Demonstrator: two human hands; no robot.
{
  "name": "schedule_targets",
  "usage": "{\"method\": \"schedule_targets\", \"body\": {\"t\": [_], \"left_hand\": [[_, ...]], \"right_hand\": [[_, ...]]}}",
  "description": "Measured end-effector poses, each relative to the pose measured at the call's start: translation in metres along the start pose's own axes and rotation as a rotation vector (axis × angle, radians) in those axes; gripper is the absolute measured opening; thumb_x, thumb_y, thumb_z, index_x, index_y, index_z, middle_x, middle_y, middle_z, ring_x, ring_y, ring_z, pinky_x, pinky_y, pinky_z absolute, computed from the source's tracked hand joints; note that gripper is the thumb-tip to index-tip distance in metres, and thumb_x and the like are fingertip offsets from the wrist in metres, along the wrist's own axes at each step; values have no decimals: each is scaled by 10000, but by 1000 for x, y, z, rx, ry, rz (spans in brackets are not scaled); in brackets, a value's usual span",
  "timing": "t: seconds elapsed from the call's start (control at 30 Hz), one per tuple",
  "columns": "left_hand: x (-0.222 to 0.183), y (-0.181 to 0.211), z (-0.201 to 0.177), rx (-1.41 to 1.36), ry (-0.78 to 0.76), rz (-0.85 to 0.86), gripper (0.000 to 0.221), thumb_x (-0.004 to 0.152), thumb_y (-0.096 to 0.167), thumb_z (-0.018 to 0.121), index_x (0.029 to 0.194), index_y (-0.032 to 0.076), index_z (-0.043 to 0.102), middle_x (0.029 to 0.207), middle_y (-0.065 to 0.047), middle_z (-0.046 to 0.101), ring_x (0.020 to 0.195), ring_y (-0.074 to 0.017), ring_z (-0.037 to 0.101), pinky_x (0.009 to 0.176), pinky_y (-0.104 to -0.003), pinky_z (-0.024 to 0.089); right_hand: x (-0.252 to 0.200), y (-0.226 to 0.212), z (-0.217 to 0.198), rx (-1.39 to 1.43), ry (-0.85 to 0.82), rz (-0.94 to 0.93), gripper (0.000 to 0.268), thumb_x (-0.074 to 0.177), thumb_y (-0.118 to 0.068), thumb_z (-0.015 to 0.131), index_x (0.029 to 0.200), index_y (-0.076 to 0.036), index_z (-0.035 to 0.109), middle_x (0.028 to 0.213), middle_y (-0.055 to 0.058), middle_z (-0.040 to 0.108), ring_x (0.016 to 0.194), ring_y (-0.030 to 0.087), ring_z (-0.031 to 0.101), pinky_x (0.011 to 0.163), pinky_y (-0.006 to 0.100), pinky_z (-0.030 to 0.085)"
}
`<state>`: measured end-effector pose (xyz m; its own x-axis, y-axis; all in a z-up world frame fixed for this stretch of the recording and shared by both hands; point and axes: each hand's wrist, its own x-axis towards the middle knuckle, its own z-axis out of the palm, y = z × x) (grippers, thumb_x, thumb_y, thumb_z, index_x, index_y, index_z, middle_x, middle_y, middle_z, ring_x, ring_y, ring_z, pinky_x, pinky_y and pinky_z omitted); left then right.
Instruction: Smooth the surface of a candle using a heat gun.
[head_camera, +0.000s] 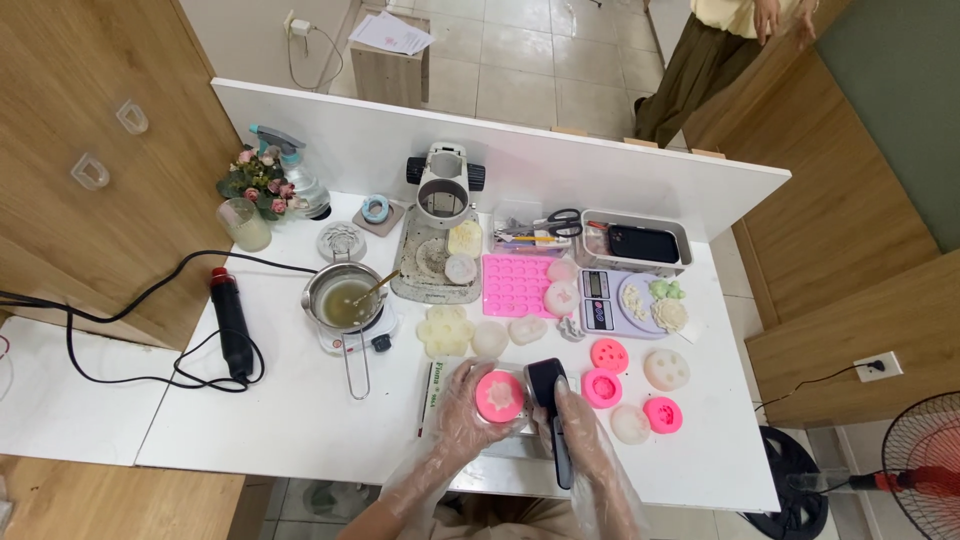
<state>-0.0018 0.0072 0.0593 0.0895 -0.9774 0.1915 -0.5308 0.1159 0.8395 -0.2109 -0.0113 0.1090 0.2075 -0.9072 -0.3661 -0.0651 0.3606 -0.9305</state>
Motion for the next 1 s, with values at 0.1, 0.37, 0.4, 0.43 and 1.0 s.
{"method": "schedule_targets", "body": {"t": [0.1, 0.37, 0.4, 0.43, 1.0], "left_hand": [[0, 0, 1, 8, 18, 5, 1026, 527, 515, 972, 1366, 125, 529, 1404, -139, 479, 1294, -361, 491, 1055, -489, 451], [-1, -1, -2, -4, 10, 16, 1044, 509, 519, 975, 1368, 119, 535, 1404, -138, 494, 1300, -356, 504, 1070, -483, 447], [-1, -2, -1, 2, 17, 16, 1058, 499, 528, 976, 1370, 118, 536, 1408, -140, 496, 1307, -355, 501, 1078, -481, 446], [0, 2, -4, 1, 14, 14, 1058, 499, 528, 976, 1370, 118, 536, 1408, -140, 496, 1307, -355, 501, 1078, -481, 446], [1, 6, -9, 24, -37, -21, 1083, 513, 579, 959, 1395, 128, 522, 1443, -174, 475, 1336, -371, 478, 1093, -489, 424]], "right_hand": [[-6, -12, 7, 73, -28, 36, 677, 920, -688, 448, 777, -52, 631, 539, 32, 534, 411, 138, 464, 393, 292, 354], [0, 4, 2, 93, -16, 30, 664, 928, -673, 471, 785, -45, 634, 551, 37, 547, 422, 139, 479, 401, 288, 365], [0, 3, 2, 82, -14, 36, 665, 925, -672, 473, 788, -42, 640, 556, 33, 549, 424, 137, 477, 403, 286, 366], [1, 4, 2, 82, -11, 39, 665, 925, -672, 473, 788, -42, 640, 556, 33, 549, 424, 137, 477, 403, 286, 366], [0, 3, 2, -7, 8, -34, 669, 945, -668, 438, 803, -52, 658, 577, 32, 574, 461, 128, 505, 443, 281, 393]]}}
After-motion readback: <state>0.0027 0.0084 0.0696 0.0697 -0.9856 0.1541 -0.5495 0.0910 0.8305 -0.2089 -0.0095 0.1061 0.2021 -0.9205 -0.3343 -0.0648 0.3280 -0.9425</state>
